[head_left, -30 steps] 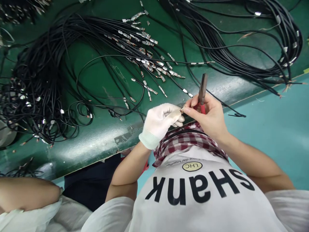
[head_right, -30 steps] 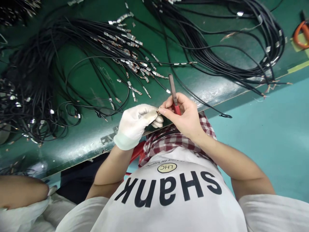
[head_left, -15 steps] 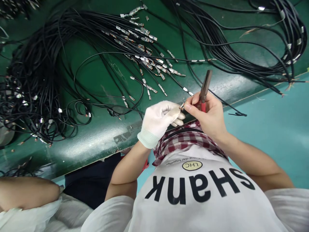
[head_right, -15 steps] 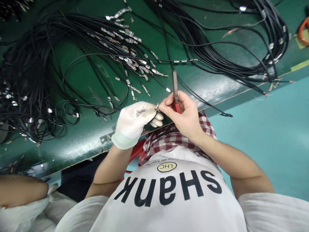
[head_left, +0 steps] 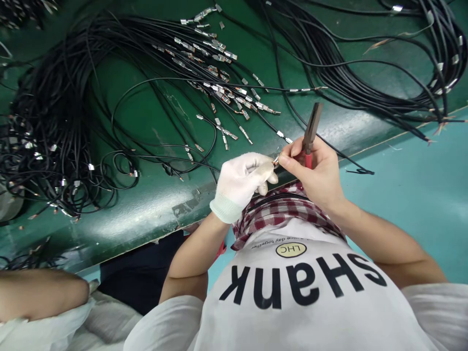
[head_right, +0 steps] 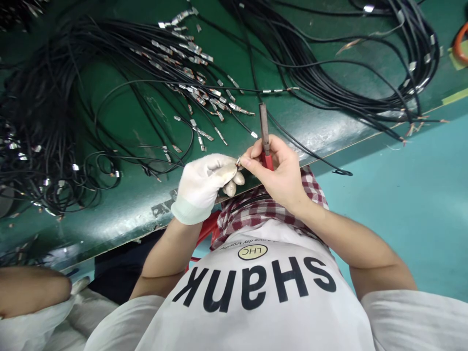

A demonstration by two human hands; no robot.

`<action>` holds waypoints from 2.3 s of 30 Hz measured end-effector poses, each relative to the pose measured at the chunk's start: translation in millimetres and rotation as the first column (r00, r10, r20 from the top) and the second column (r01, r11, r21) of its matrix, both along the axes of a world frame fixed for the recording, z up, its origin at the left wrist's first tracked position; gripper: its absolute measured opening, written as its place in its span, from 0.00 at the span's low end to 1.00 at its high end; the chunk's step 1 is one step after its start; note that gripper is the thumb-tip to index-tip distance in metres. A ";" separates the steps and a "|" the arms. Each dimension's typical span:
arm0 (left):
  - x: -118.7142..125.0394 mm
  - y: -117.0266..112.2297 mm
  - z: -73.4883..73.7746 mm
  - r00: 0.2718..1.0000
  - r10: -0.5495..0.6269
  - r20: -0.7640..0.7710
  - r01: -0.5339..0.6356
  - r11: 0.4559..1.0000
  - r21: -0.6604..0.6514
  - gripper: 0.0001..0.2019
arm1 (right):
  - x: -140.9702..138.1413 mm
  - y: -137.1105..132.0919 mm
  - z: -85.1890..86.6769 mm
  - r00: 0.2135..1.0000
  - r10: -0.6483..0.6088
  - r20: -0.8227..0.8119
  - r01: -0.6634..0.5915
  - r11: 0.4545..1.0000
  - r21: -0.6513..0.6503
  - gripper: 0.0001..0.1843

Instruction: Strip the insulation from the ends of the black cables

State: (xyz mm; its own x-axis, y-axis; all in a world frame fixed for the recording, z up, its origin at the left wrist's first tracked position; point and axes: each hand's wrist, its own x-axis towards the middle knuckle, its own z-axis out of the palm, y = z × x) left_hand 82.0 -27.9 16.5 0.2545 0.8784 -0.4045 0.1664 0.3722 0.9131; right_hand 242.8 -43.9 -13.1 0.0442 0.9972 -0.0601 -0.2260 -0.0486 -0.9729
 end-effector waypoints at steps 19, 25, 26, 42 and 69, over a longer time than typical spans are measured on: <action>3.3 0.8 0.0 0.998 -0.049 -0.036 0.049 0.999 0.001 0.10 | 7.6 0.8 0.9 0.997 0.077 -0.022 -0.079 0.995 -0.056 0.16; -4.8 -1.2 -1.1 0.955 -0.118 -0.274 0.156 0.980 0.123 0.08 | 9.5 -4.2 1.5 0.996 -0.036 0.081 0.037 0.999 -0.010 0.19; -9.2 -1.8 -2.8 0.934 -0.129 -0.332 0.192 0.968 0.164 0.08 | 10.8 -5.2 1.0 0.994 -0.060 0.096 0.061 0.998 -0.012 0.19; -110.4 -12.5 -26.5 0.451 0.054 -0.891 0.746 0.526 0.409 0.13 | 14.0 -23.7 -5.7 0.982 -0.134 0.131 0.142 0.988 -0.055 0.23; -119.6 -34.0 -22.5 0.429 -0.178 -0.885 0.865 0.363 0.347 0.16 | 125.2 26.4 16.2 0.192 -0.145 0.971 -0.137 0.975 0.173 0.20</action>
